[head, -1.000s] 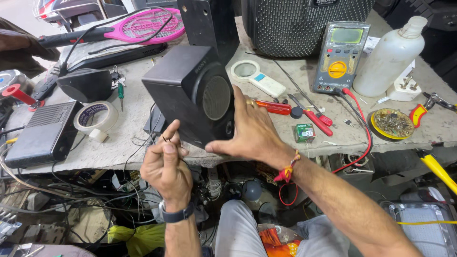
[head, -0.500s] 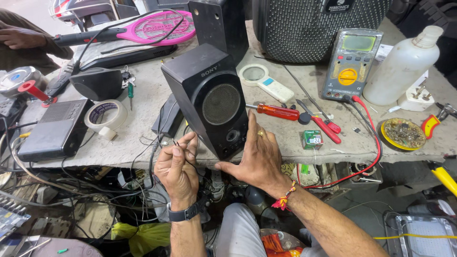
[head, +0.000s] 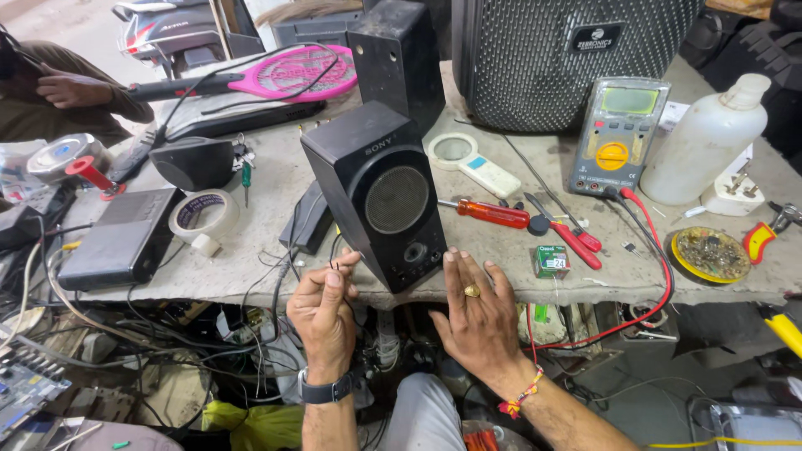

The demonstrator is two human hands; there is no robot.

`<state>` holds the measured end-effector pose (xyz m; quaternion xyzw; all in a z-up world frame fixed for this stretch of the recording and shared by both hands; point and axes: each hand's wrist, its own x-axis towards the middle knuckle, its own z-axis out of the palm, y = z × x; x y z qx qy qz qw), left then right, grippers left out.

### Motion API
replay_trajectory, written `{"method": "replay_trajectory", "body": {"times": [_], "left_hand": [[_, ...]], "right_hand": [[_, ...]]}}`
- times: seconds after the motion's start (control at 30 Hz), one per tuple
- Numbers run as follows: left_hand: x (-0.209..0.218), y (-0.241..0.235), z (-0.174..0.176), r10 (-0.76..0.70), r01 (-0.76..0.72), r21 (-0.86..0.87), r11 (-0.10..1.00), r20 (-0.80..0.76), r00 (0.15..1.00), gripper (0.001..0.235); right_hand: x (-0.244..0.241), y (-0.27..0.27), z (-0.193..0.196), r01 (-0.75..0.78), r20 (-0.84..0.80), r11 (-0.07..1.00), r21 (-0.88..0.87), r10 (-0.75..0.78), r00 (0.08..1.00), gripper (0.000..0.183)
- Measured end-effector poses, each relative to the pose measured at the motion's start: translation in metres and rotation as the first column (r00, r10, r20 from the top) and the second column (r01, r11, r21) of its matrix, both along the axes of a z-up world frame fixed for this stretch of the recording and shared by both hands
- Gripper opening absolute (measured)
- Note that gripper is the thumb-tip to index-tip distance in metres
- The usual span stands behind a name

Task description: The person sits on the floor and uses a soldering iron to solder wires to a small green circuit board. They then attach the board to the back of a black speaker and solder the connections to the speaker terminals.

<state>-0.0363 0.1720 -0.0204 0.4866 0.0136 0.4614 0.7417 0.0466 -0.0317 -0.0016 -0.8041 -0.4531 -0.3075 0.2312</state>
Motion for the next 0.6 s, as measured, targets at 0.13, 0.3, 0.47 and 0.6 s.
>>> {"method": "replay_trajectory", "body": {"times": [0.13, 0.3, 0.47, 0.6], "left_hand": [[-0.002, -0.002, 0.0, -0.016, 0.016, 0.053, 0.998, 0.004, 1.0, 0.018], [0.0, -0.002, 0.007, -0.018, 0.017, 0.047, 0.999, 0.006, 1.0, 0.018], [0.003, -0.003, 0.01, 0.0, 0.002, -0.062, 0.998, 0.027, 1.0, 0.016], [0.004, -0.002, 0.01, -0.003, 0.008, -0.06, 0.998, 0.092, 0.996, 0.015]], "right_hand": [[-0.004, -0.006, -0.013, 0.021, -0.024, 1.0, -0.016, -0.021, 0.999, 0.092], [-0.004, -0.008, -0.021, 0.049, -0.012, 0.998, -0.04, -0.049, 0.999, 0.085], [-0.002, -0.013, -0.032, 0.024, -0.007, 0.999, -0.034, -0.025, 1.0, 0.083], [0.002, -0.014, -0.037, 0.004, -0.011, 1.0, -0.017, -0.005, 1.0, 0.079]]}}
